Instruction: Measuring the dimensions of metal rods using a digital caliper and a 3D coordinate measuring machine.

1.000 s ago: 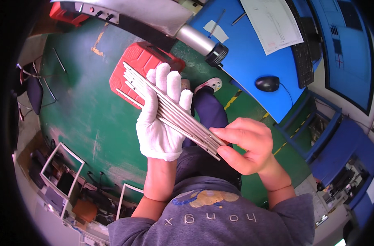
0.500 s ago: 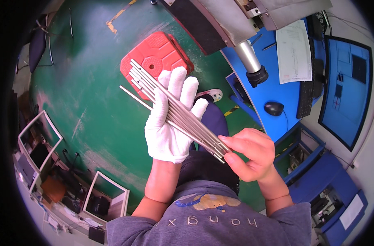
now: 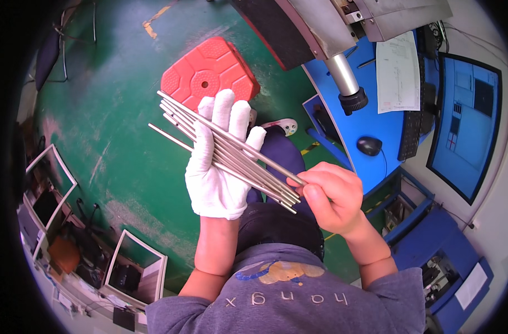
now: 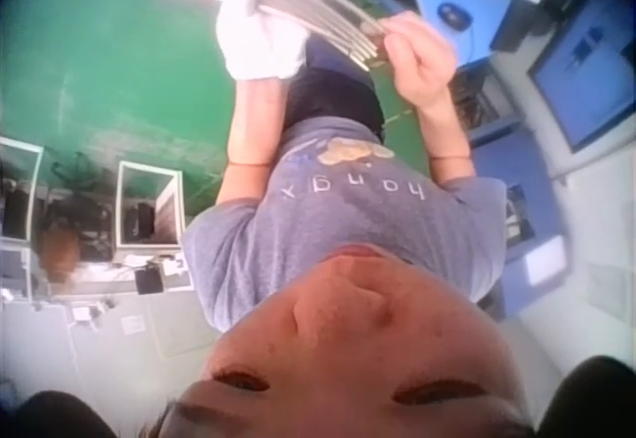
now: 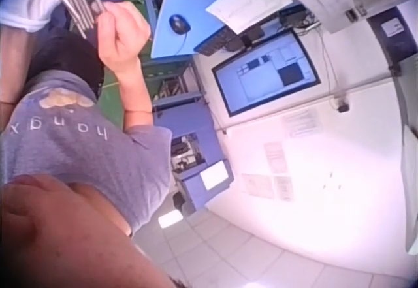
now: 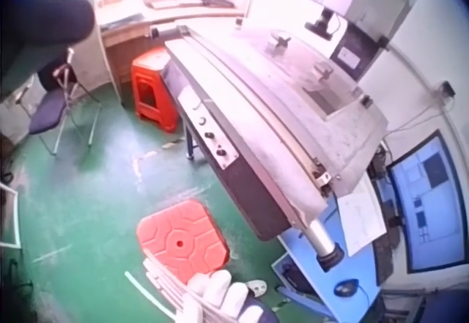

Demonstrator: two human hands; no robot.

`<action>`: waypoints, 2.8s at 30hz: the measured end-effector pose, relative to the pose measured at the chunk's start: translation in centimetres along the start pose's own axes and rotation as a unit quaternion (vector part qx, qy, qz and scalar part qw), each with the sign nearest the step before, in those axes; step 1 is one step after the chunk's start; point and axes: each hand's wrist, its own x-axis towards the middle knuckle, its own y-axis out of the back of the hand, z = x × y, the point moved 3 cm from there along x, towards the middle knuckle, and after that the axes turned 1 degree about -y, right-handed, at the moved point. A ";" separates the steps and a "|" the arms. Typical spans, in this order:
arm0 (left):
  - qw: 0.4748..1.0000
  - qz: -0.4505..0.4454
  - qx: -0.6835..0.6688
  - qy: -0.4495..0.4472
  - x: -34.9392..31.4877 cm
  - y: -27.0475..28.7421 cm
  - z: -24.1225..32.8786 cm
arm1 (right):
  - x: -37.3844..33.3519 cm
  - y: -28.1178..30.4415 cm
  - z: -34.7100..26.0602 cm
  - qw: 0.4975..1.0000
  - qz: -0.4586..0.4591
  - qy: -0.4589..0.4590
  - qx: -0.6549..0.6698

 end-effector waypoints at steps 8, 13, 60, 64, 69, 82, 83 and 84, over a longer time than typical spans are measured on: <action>1.000 0.005 -0.002 0.005 0.0 0.4 -0.4 | -0.3 0.0 0.9 0.995 0.049 -0.059 0.063; 0.999 0.018 0.028 0.008 0.1 0.5 -0.9 | -0.6 0.3 1.3 0.983 0.065 -0.130 0.111; 0.960 0.099 0.207 0.160 2.1 2.8 -1.7 | -7.4 4.9 6.7 0.854 0.357 -0.028 0.377; 0.902 0.165 0.361 0.169 2.1 2.6 -1.6 | -7.1 4.5 12.6 0.832 0.447 -0.193 0.265; 0.883 0.114 0.403 0.212 1.6 2.1 -1.9 | -1.7 -1.4 18.0 0.803 0.440 -0.214 0.342; 0.880 0.138 0.365 0.270 1.4 2.3 -1.0 | 6.5 -5.5 19.9 0.778 0.495 -0.305 0.237; 0.879 0.140 0.373 0.262 1.4 2.3 -1.0 | 6.8 -5.6 19.8 0.790 0.485 -0.302 0.224; 0.878 0.141 0.376 0.261 1.5 2.2 -0.9 | 7.1 -5.7 19.8 0.802 0.474 -0.298 0.210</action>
